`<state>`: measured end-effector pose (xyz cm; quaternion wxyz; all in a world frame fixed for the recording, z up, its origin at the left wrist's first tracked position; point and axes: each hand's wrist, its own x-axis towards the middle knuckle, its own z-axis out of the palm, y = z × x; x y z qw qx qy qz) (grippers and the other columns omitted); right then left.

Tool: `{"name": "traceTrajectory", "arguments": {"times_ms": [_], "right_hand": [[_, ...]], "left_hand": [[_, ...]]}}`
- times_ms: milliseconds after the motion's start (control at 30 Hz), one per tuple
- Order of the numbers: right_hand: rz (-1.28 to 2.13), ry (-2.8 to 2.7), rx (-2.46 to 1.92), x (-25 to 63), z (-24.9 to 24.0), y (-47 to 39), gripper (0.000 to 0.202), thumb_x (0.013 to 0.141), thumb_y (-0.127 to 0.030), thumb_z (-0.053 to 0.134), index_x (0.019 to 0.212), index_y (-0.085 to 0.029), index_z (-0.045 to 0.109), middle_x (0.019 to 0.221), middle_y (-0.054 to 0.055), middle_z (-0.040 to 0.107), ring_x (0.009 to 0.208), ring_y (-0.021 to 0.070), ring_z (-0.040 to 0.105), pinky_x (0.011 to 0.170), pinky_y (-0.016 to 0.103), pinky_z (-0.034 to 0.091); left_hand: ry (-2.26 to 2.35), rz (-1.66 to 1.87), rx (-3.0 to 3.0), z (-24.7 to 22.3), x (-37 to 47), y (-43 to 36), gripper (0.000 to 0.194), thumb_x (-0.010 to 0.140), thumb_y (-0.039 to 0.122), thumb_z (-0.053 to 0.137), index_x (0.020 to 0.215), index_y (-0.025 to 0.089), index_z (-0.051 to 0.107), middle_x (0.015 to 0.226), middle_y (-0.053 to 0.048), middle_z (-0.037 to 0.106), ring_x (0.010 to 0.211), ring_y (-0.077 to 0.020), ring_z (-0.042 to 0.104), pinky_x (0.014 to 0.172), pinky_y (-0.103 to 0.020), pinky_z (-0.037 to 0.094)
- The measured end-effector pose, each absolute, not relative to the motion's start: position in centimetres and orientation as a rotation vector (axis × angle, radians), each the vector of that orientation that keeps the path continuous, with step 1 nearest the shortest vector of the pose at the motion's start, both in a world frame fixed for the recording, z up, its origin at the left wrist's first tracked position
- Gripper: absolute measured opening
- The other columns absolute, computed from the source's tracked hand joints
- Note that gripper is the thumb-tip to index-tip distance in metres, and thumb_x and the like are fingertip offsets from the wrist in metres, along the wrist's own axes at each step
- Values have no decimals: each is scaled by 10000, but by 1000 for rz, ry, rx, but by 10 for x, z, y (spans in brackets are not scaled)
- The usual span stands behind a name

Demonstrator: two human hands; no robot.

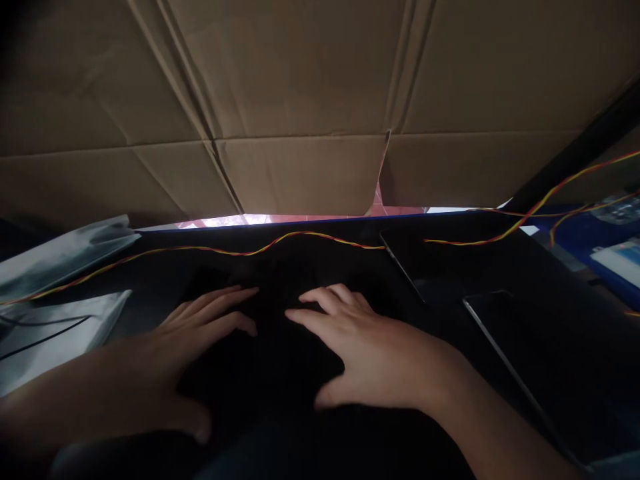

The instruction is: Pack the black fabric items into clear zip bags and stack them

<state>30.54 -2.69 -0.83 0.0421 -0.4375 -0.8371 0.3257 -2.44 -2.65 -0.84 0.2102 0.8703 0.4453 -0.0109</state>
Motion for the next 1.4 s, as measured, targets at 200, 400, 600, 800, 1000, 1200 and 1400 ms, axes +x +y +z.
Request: {"name": "traceTrajectory", "arguments": {"times_ms": [200, 400, 600, 800, 1000, 1200, 1400], "right_hand": [[917, -2526, -1296, 301, 3, -31, 730, 852, -427, 912, 1519, -530, 633, 1749, -13, 456, 1527, 439, 510, 1082, 613, 614], [620, -2594, -918, 272, -16, -32, 412, 1106, -235, 601, 1488, -357, 693, 1753, -32, 458, 1656, 259, 310, 1313, 483, 419], [945, -2620, -1128, 277, -21, -36, 1241, 781, -543, 956, 1767, -296, 245, 1853, 104, 123, 1716, 382, 56, 1363, 630, 230], [1122, -2624, -1223, 292, -9, -35, 1142, 785, -560, 943, 1732, -341, 345, 1832, 68, 191, 1699, 411, 94, 1348, 636, 272], [545, -2529, -1320, 285, -27, -23, 571, 1151, -380, 435, 1703, -234, 428, 1811, 38, 303, 1706, 308, 162, 1380, 591, 218], [732, -2593, -1549, 290, -40, -12, 730, 1139, -565, 358, 1764, -210, 231, 1842, 59, 94, 1697, 365, 4, 1371, 652, 148], [302, -2349, -1568, 315, -18, 3, 536, 1119, -405, 456, 1599, -202, 581, 1696, 89, 537, 1574, 330, 475, 1293, 546, 418]], "left_hand": [[1241, -38, 2453, -22, -38, -35, 1269, 449, 619, 1054, 1588, 488, 509, 1826, -52, 261, 1644, -510, 285, 1125, -720, 565], [1261, 61, 2563, -39, -26, -29, 1123, 864, 767, 778, 1748, 452, 161, 1848, -102, 151, 1674, -496, 176, 1228, -753, 425], [1215, -4, 2535, -41, -15, -33, 1526, 626, 799, 926, 1753, 425, -32, 1847, -155, 63, 1668, -532, 136, 1265, -810, 294], [1228, -64, 2522, -30, -9, -32, 1445, 679, 825, 881, 1748, 436, -10, 1843, -147, 95, 1668, -526, 161, 1256, -807, 310], [1455, 83, 2612, -35, -18, -13, 881, 1030, 819, 452, 1755, 421, 148, 1809, -85, 307, 1655, -437, 313, 1228, -765, 396], [1573, -90, 2546, -48, -27, -5, 976, 987, 884, 430, 1759, 368, 130, 1831, -131, 160, 1665, -521, 192, 1210, -825, 347], [1558, -83, 2553, -46, -33, 0, 887, 1041, 812, 401, 1758, 365, 134, 1822, -114, 214, 1674, -488, 202, 1216, -808, 347]]}}
